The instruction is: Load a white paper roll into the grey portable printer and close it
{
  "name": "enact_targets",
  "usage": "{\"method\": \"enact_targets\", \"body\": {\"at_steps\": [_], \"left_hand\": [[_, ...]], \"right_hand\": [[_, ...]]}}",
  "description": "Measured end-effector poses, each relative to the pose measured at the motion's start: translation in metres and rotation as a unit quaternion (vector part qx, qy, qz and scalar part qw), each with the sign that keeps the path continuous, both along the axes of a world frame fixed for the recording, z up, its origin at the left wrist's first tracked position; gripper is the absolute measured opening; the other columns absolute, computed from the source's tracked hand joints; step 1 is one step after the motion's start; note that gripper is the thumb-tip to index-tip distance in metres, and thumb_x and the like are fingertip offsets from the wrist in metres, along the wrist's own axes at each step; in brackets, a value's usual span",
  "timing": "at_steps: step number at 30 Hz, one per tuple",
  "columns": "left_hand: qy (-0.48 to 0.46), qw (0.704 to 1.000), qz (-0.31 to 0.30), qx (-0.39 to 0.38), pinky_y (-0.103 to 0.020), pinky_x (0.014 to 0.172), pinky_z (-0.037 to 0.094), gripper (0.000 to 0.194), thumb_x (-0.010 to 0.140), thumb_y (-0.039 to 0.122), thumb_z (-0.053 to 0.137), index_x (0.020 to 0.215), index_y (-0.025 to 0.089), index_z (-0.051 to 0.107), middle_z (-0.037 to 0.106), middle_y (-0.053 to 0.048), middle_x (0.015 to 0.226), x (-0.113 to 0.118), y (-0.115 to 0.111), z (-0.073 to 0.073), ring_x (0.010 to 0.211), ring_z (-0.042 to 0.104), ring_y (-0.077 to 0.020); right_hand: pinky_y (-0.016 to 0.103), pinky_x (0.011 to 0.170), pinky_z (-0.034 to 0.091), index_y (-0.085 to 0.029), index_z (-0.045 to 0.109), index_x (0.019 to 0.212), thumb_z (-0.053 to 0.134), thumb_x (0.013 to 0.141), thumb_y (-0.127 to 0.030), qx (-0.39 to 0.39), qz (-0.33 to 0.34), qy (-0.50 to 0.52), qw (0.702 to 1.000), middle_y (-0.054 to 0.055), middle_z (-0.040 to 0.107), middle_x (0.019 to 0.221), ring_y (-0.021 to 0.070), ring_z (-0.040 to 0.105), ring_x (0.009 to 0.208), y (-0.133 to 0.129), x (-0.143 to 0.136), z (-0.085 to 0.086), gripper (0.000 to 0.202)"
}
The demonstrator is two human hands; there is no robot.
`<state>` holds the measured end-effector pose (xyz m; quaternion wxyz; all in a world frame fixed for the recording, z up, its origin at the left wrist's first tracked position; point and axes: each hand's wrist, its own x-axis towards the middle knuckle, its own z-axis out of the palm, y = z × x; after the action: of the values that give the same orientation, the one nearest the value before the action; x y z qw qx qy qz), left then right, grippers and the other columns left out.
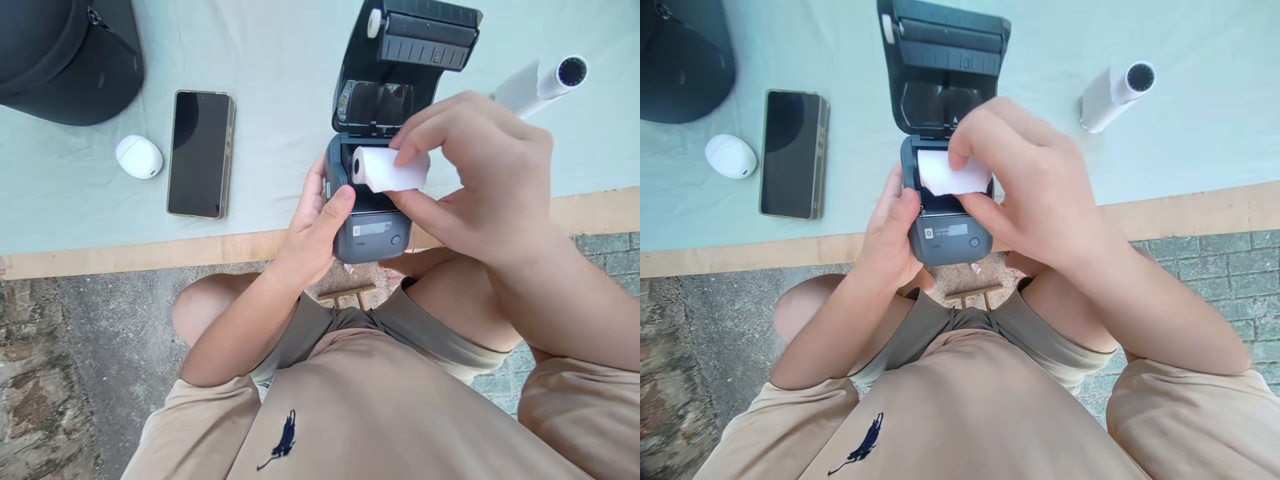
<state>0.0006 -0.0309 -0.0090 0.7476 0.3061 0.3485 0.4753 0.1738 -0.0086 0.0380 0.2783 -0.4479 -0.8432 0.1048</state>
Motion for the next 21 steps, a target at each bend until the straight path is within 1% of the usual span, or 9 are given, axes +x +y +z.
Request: {"method": "enact_targets", "body": {"at_steps": [3,6,8,10,11,13,16,18,21], "left_hand": [[0.003,1.0,-0.01,-0.003,-0.036,0.101,0.051,0.039,0.085,0.042,0.057,0.12,0.028,0.049,0.048,-0.002,0.141,-0.002,0.0,0.0,0.134,0.045,-0.0246],[0.003,1.0,-0.02,0.005,-0.035,0.1,0.051,0.038,0.088,0.041,0.054,0.122,0.027,0.047,0.051,-0.004,0.138,-0.003,0.001,0.002,0.131,0.048,-0.0238],[-0.006,1.0,-0.025,0.008,-0.035,0.097,0.053,0.04,0.089,0.042,0.051,0.126,0.028,0.045,0.053,-0.004,0.136,-0.003,0.002,0.001,0.128,0.051,-0.0234],[-0.011,1.0,-0.02,-0.002,-0.035,0.094,0.054,0.044,0.089,0.046,0.05,0.129,0.031,0.041,0.054,-0.002,0.135,-0.002,0.003,0.0,0.125,0.053,-0.0238],[-0.007,1.0,-0.014,-0.006,-0.035,0.093,0.054,0.046,0.088,0.049,0.05,0.13,0.034,0.04,0.055,-0.001,0.134,-0.002,0.004,0.0,0.125,0.053,-0.0241],[0.013,1.0,0.002,-0.008,-0.035,0.094,0.053,0.048,0.085,0.055,0.051,0.129,0.037,0.041,0.056,0.001,0.133,-0.001,0.006,-0.002,0.129,0.05,-0.0246],[0.042,0.999,0.012,0.0,-0.035,0.097,0.051,0.05,0.083,0.059,0.052,0.126,0.036,0.044,0.058,0.001,0.129,-0.002,0.01,-0.002,0.135,0.044,-0.0253],[0.036,0.999,0.009,0.002,-0.037,0.098,0.05,0.05,0.081,0.056,0.055,0.125,0.034,0.045,0.06,0.0,0.126,-0.003,0.011,-0.001,0.136,0.043,-0.0258],[0.022,1.0,0.001,0.015,-0.037,0.099,0.05,0.053,0.078,0.043,0.064,0.125,0.034,0.043,0.061,-0.001,0.125,-0.004,0.011,0.003,0.134,0.045,-0.0262]], "right_hand": [[0.036,0.074,0.05,-0.023,0.052,0.088,0.061,0.077,-0.017,0.011,0.001,-0.021,1.0,0.0,0.065,0.094,0.018,0.063,0.09,0.004,-0.002,-0.006,0.016],[0.036,0.076,0.051,-0.023,0.056,0.083,0.061,0.08,-0.024,0.026,0.021,-0.017,0.999,-0.002,0.066,0.093,0.0172,0.063,0.088,0.006,-0.003,-0.01,0.005],[0.037,0.073,0.05,-0.023,0.059,0.08,0.06,0.08,-0.025,0.059,0.016,-0.012,0.998,-0.001,0.065,0.092,0.0178,0.062,0.086,0.006,-0.003,-0.012,0.003],[0.037,0.071,0.048,-0.023,0.059,0.081,0.06,0.081,-0.025,0.098,0.011,-0.001,0.995,0.0,0.064,0.086,0.0179,0.061,0.083,0.005,-0.002,-0.011,0.003],[0.037,0.071,0.048,-0.023,0.059,0.082,0.06,0.08,-0.025,0.113,0.019,0.01,0.993,0.0,0.064,0.084,0.0182,0.06,0.083,0.004,-0.002,-0.011,0.003],[0.039,0.076,0.051,-0.022,0.058,0.084,0.061,0.079,-0.024,0.121,0.056,0.034,0.991,0.0,0.064,0.086,0.0194,0.061,0.087,0.002,-0.001,-0.01,0.006],[0.039,0.084,0.054,-0.02,0.058,0.085,0.063,0.078,-0.023,0.115,0.107,0.053,0.986,0.001,0.065,0.089,0.0197,0.063,0.095,0.0,-0.002,-0.011,0.01],[0.038,0.086,0.056,-0.022,0.058,0.085,0.062,0.079,-0.025,0.108,0.124,0.052,0.985,0.0,0.064,0.089,0.0192,0.062,0.098,0.0,-0.004,-0.013,0.008],[0.042,0.09,0.055,-0.023,0.059,0.082,0.06,0.08,-0.029,0.088,0.146,0.076,0.982,0.002,0.063,0.091,0.0216,0.06,0.104,-0.002,-0.005,-0.014,0.006]]}}
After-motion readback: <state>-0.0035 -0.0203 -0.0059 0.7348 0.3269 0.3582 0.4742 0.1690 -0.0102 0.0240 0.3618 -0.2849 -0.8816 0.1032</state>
